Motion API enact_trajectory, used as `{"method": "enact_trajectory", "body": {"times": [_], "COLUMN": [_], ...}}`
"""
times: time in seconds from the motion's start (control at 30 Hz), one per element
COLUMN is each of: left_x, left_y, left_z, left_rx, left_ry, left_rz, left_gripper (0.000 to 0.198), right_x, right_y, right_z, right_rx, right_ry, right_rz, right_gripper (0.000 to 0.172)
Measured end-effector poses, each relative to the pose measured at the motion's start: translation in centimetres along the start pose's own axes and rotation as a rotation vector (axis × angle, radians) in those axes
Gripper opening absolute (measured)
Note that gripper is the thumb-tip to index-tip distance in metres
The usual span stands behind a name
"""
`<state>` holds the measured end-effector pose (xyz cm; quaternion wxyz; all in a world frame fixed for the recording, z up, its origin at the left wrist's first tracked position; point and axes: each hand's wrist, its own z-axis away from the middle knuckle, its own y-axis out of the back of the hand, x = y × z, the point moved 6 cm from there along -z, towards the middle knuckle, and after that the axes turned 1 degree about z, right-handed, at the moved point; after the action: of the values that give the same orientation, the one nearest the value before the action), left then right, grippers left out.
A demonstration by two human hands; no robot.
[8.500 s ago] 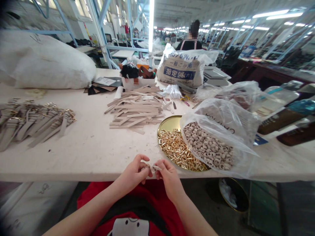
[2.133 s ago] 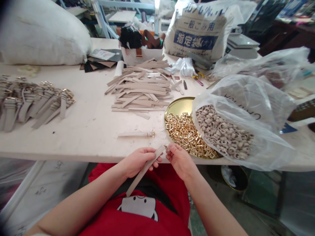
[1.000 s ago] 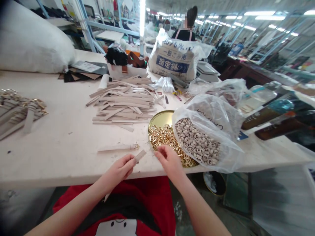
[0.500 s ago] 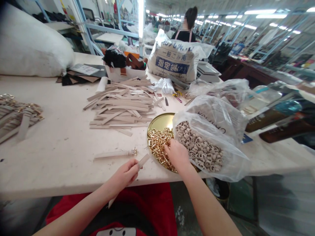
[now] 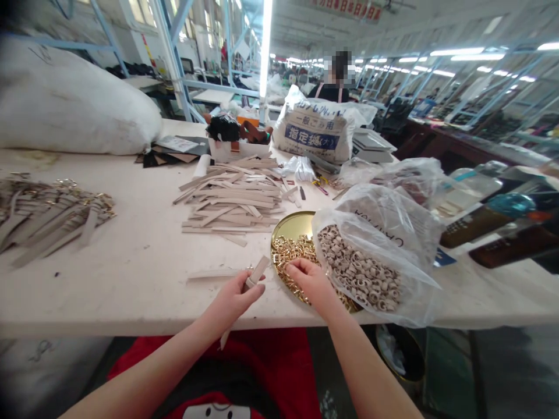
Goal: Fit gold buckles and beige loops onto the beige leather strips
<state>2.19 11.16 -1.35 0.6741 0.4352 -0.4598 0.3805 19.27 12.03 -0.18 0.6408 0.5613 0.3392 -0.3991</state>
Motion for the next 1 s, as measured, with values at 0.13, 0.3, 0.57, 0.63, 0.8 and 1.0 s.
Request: {"method": "enact_trajectory", "body": {"times": [0.13,0.3,0.57,0.63,0.8,1.0], "left_x": [1.3,1.7,1.8,1.8,1.0,-0.8], "left_y": [0.0,0.3,0.3,0.4,1.2,0.2], "left_z": [0.0,1.5,3.2,3.4,3.7,3.6], "left_rx": [-0.047,-0.118,-0.168,-0.151,-0.054,-0.126], "left_ry": [-0.023,-0.038,-0.112,-0.127,-0.116,-0.049], "left_rz": [-0.03,-0.077,-0.267,-0.358,-0.366,-0.384], "left_gripper": [0.021,0.016,0.016,0.017,0.026,0.027], "right_x": [-1.5,-1.0,0.2,0.5,1.5,1.6], "right_y": [-3.3,-6.0,-8.0,-8.3,-7.7,-7.8], "right_z": [2.9,4.6,5.4,5.6,5.3,4.6], "right_rx": [-0.234,-0.399,-0.393,-0.396,-0.207,-0.027], "right_ry": [-0.061,-0.112,-0.253,-0.315,-0.395,-0.357], "right_rz": [-0.342,-0.601,-0.831,-0.924,-1.127,-1.251], "right_gripper": [0.025,0.019,0.025,0.021,0.015,0.015]}}
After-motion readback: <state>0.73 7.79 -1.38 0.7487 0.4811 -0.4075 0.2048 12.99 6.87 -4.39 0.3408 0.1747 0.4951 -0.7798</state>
